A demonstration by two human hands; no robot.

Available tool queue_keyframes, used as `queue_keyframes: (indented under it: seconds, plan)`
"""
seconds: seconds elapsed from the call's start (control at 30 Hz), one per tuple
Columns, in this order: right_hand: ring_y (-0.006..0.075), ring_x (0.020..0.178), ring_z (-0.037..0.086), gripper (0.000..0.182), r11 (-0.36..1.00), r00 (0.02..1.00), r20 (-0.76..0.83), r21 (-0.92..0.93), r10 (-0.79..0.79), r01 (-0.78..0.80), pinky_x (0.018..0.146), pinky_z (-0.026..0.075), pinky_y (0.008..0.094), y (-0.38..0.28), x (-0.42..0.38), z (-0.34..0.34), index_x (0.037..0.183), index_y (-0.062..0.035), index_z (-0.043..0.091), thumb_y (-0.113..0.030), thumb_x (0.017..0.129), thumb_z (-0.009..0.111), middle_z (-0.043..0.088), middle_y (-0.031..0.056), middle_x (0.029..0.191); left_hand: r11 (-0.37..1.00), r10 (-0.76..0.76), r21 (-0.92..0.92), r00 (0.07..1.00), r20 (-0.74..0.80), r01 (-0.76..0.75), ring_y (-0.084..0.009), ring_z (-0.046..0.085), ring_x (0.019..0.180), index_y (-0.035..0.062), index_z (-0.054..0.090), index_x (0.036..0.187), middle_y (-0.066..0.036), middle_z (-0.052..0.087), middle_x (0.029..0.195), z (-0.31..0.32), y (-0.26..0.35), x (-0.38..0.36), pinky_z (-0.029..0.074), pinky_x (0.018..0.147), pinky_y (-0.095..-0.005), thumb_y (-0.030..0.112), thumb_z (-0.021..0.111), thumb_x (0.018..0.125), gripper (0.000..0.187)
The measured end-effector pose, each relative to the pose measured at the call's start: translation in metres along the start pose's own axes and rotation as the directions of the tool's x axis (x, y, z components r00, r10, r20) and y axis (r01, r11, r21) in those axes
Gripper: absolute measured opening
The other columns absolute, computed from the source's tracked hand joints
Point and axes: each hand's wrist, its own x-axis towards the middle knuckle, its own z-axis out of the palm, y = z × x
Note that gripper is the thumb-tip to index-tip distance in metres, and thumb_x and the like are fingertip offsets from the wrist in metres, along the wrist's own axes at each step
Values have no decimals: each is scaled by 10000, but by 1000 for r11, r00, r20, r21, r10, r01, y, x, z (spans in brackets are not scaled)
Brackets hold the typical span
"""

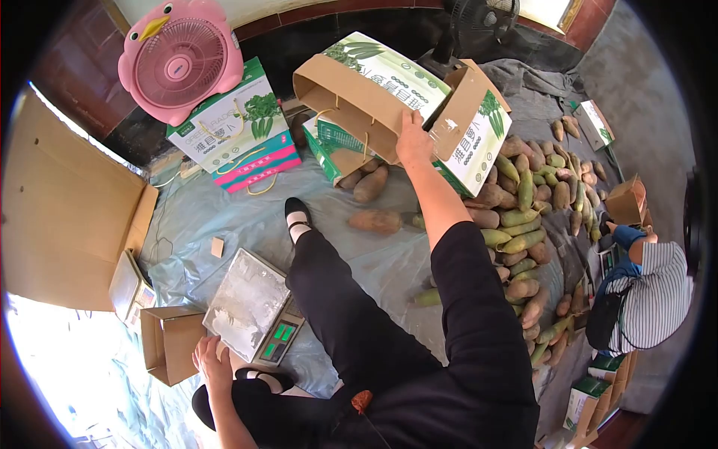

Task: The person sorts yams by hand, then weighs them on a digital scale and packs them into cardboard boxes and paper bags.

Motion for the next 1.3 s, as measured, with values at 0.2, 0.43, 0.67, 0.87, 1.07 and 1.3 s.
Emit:
queue_keyframes:
  seconds: [0.2, 0.43, 0.67, 0.87, 1.07, 1.3]
  plan:
    - [358, 925, 623, 489, 993, 986, -162, 116, 27, -8, 770, 518, 432, 8, 11, -20, 1294, -129, 390, -57, 820, 485, 349, 118, 1407, 1000, 21, -13, 999, -45, -22, -297, 502, 1060, 47, 622, 1020, -105, 576, 1062, 4, -6, 2, 315, 972, -418, 68, 653, 716, 306]
    - [340, 973, 594, 296, 956, 941, -335, 259, -44, 137, 832, 472, 429, 31, 10, -81, 1167, -128, 580, -186, 895, 481, 610, 154, 1103, 995, 84, -45, 990, -112, -90, -310, 509, 1039, 41, 616, 1023, -121, 578, 1050, 1, -12, 1, 333, 957, -412, 69, 635, 734, 291]
    - [318, 907, 629, 282, 779, 950, -241, 549, -201, 304, 736, 506, 395, 8, -30, -142, 1141, -93, 604, -205, 900, 512, 657, 161, 977, 981, 91, -150, 972, -217, -125, -328, 523, 1024, 41, 593, 1073, -133, 583, 1057, -2, -24, 0, 381, 914, -414, 72, 616, 749, 326]
    - [197, 758, 646, 337, 107, 761, 435, 891, -482, -441, 496, 524, 312, -60, -62, -118, 1237, -73, 502, -208, 928, 494, 640, 94, 978, 971, -2, -233, 968, -249, -58, -319, 535, 1013, 36, 600, 1068, -134, 592, 1053, -8, -33, -8, 402, 895, -399, 79, 616, 757, 314]
    - [179, 711, 639, 297, 292, 532, 513, 846, -674, -445, 513, 529, 333, -156, -142, -87, 1201, -88, 534, -192, 924, 506, 639, 78, 941, 947, -107, -320, 945, -309, 3, -304, 553, 1014, 27, 582, 1108, -143, 592, 1038, -29, -35, -24, 420, 898, -380, 29, 583, 776, 331]
    - [215, 593, 638, 256, 571, 427, 550, 816, -718, -92, 470, 523, 341, -208, -198, -77, 1102, -55, 606, -167, 880, 544, 646, 123, 807, 974, -88, -219, 799, -595, -57, -325, 452, 1166, 69, 462, 1275, -145, 517, 1200, -40, -47, -35, 345, 991, -406, 52, 644, 759, 548]
